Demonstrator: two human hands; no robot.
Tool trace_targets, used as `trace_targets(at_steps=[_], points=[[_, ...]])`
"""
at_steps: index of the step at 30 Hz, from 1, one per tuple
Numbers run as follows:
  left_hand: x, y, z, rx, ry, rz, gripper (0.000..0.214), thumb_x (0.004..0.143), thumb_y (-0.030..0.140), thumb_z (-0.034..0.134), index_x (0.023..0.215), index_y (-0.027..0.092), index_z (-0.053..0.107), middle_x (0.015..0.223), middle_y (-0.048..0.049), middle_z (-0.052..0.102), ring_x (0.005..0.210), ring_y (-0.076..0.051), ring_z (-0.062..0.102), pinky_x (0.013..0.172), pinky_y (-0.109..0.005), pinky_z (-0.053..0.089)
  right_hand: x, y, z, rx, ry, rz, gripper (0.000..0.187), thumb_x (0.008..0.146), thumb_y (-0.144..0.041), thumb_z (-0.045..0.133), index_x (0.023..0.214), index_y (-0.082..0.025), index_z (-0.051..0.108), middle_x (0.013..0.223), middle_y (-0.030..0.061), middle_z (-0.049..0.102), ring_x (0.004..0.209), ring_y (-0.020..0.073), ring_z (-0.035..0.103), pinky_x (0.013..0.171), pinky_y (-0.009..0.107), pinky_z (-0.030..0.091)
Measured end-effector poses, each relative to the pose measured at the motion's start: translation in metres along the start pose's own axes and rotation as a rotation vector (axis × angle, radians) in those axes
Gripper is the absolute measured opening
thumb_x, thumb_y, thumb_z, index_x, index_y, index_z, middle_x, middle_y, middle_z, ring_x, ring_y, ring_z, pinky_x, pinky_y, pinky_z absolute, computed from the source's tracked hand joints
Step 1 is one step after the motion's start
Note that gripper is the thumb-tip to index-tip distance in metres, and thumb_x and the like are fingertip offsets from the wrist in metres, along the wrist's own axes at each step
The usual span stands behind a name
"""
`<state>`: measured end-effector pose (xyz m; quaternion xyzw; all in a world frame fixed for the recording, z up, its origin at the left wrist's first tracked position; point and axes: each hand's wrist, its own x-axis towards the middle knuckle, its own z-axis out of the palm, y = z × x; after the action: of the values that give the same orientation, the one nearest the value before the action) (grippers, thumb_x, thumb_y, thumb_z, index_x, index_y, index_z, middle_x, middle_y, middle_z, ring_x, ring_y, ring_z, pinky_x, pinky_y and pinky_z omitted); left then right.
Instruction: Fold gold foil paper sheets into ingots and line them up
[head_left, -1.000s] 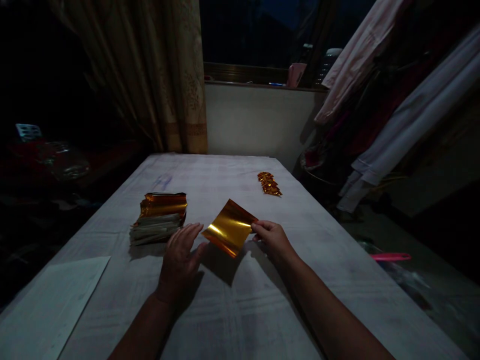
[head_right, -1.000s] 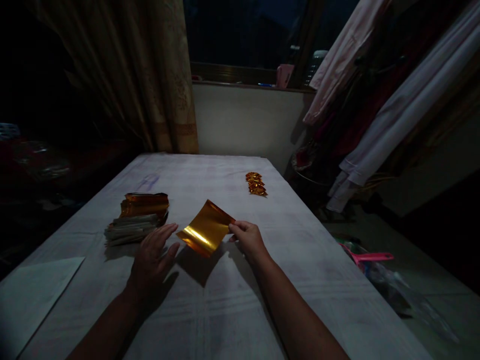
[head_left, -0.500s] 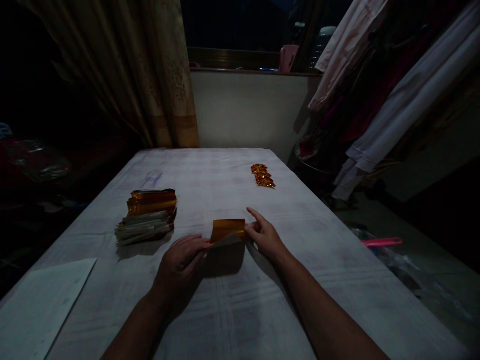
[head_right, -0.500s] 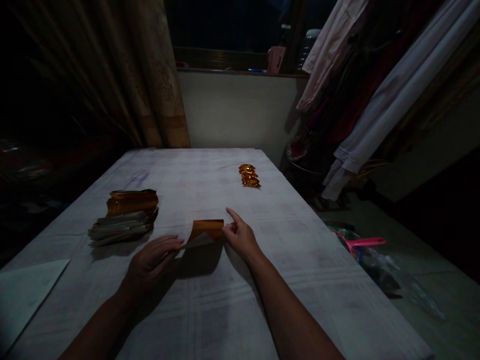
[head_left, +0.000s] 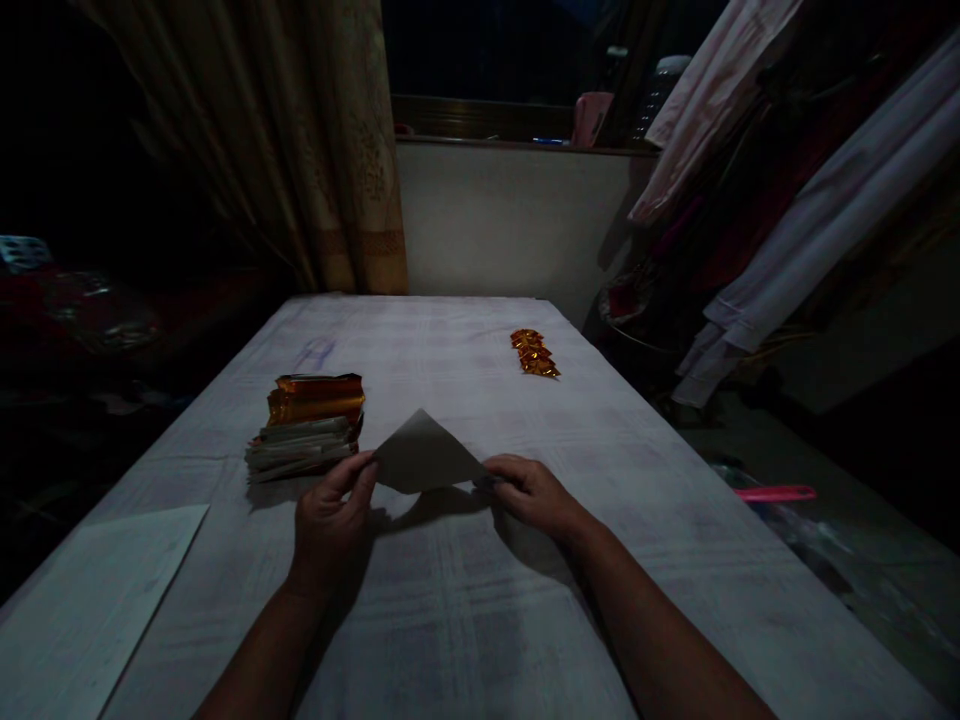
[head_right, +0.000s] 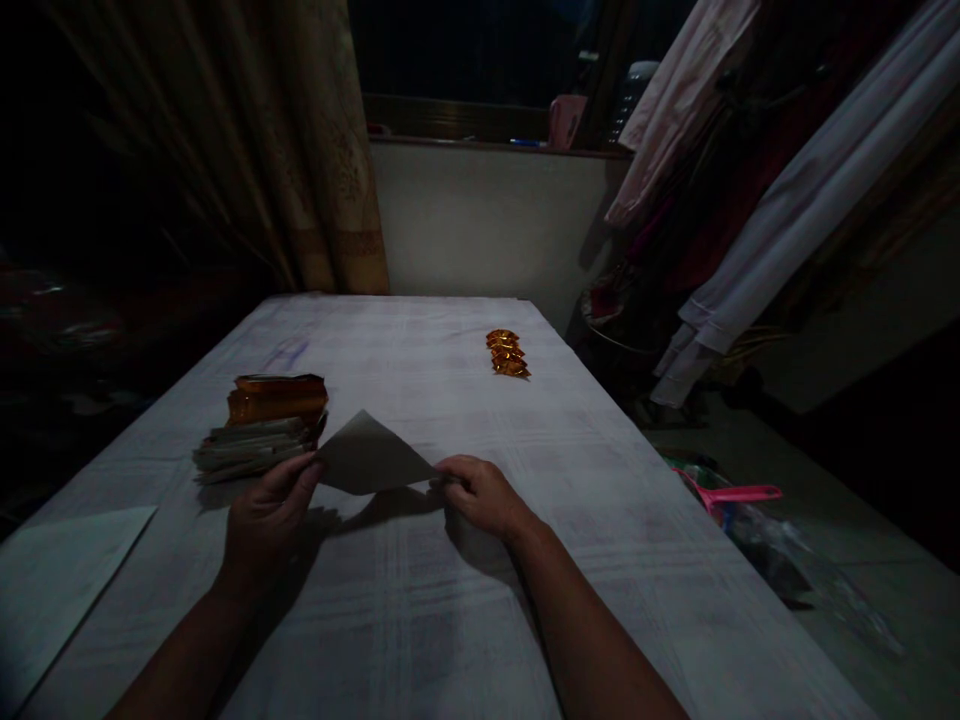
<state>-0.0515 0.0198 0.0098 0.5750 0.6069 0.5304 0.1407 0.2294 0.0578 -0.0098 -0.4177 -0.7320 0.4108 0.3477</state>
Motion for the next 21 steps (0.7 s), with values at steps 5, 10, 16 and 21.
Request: trace_targets(at_steps=[5, 10, 16, 21], points=[[0.001, -0.004, -0.001, 0.068, 0.094, -0.030, 0.040, 0.084, 0.054, 0.062, 0.101, 0.021, 0.075, 0.090, -0.0033, 0.080, 0.081, -0.023, 0.076, 0.072, -0.032, 0.061, -0.002, -0.022, 0.000, 0.361, -0.042, 0.253, 0.025, 0.076, -0.044, 0.068, 0.076, -0.019, 0.073, 0.068, 0.0030, 0.071, 0.058, 0.0140, 0.060, 0.059, 0.026, 0.048], [-0.002, -0.005, 0.005, 0.283, -0.083, 0.022, 0.027, 0.087, 0.044, 0.059, 0.102, 0.027, 0.074, 0.080, 0.0001, 0.079, 0.071, -0.021, 0.075, 0.063, -0.026, 0.053, -0.003, -0.032, -0.006, 0.490, -0.145, 0.333, 0.028, 0.068, -0.045, 0.077, 0.071, -0.018, 0.071, 0.063, 0.0020, 0.069, 0.058, 0.0133, 0.061, 0.059, 0.025, 0.048], [-0.002, -0.014, 0.012, 0.439, -0.168, 0.047, 0.028, 0.089, 0.038, 0.057, 0.110, 0.028, 0.073, 0.075, 0.0001, 0.077, 0.063, -0.022, 0.071, 0.058, -0.027, 0.047, -0.003, -0.021, 0.000, 0.496, -0.088, 0.311, 0.023, 0.068, -0.034, 0.073, 0.082, -0.019, 0.065, 0.067, -0.0019, 0.067, 0.060, 0.0138, 0.065, 0.059, 0.024, 0.048], [-0.001, -0.013, 0.008, 0.413, -0.144, 0.043, 0.020, 0.090, 0.036, 0.057, 0.100, 0.029, 0.073, 0.087, 0.0004, 0.079, 0.072, -0.021, 0.073, 0.065, -0.026, 0.048, -0.006, -0.017, 0.002, 0.486, -0.142, 0.211, 0.020, 0.072, -0.023, 0.065, 0.091, -0.021, 0.058, 0.078, -0.0014, 0.070, 0.071, 0.0163, 0.071, 0.063, 0.026, 0.052]])
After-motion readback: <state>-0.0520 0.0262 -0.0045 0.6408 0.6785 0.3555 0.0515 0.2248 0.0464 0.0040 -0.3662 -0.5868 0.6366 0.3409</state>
